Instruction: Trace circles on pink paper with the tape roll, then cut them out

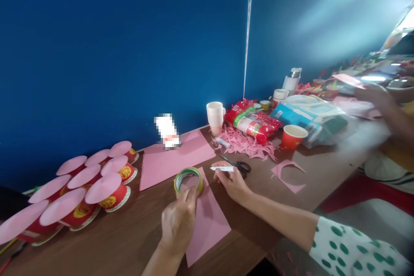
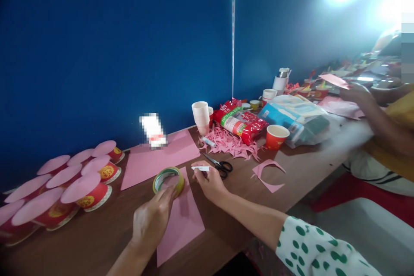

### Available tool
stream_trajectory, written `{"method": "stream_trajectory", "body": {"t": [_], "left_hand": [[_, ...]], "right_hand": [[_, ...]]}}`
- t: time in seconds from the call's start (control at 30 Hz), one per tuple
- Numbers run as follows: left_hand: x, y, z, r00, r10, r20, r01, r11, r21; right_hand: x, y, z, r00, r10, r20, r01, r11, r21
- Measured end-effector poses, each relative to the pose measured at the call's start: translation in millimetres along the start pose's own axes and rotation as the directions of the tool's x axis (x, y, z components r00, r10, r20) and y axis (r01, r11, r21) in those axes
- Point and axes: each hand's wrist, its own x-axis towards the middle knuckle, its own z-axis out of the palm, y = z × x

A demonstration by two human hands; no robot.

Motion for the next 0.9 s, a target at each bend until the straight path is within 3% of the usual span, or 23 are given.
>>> {"method": "stream_trajectory", "body": {"t": [0.17, 0.3, 0.47, 0.5, 0.57, 0.63, 0.73, 0.9], "left_hand": [[-3.4, 3.1, 3.7, 0.998, -0.028, -0.051, 0.027, 0.999, -0.020], [-1.4, 1.3, -12.6, 0.994, -0.070, -0.081, 0.063, 0.995, -0.077], [18.1, -35.4, -42.9, 0.986, -0.162, -0.040, 0.145, 0.951, -0.272], [24.5, -45.3, -47.6, 0.992, -0.129, 0.002, 0.124, 0.944, -0.306], [38.4, -62.4, -55.0, 0.994, 0.047, 0.103, -0.007, 0.934, -0.358], [52.4, -72.8, -59.8, 0.946, 0.249, 0.208, -0.140, 0.892, -0.429], [72.0, -74.3, -62.5, 0.828, 0.432, 0.357, -0.221, 0.837, -0.500], [100.2, -62.1, -58.4, 0.701, 0.492, 0.516, -0.267, 0.852, -0.450]], "right_hand": [[-0.5, -0.3, -1.0, 1.000, -0.001, -0.001, 0.001, 1.000, 0.024], [-0.1, 0.0, 0.8, 0.999, -0.011, -0.031, 0.015, 0.994, 0.112], [-1.1, 0.0, 2.1, 0.999, 0.013, -0.039, -0.007, 0.985, 0.170], [-1.4, 0.2, 1.8, 0.999, 0.013, -0.037, -0.007, 0.986, 0.169], [-1.8, 0.7, 1.1, 1.000, 0.005, -0.025, -0.002, 0.987, 0.158], [-2.0, 0.7, 0.4, 1.000, -0.001, -0.020, 0.004, 0.990, 0.138], [-1.9, -2.0, 0.2, 0.999, -0.009, -0.031, 0.012, 0.995, 0.102], [-1.9, -4.2, 0.6, 1.000, 0.006, -0.029, -0.003, 0.997, 0.073]]}}
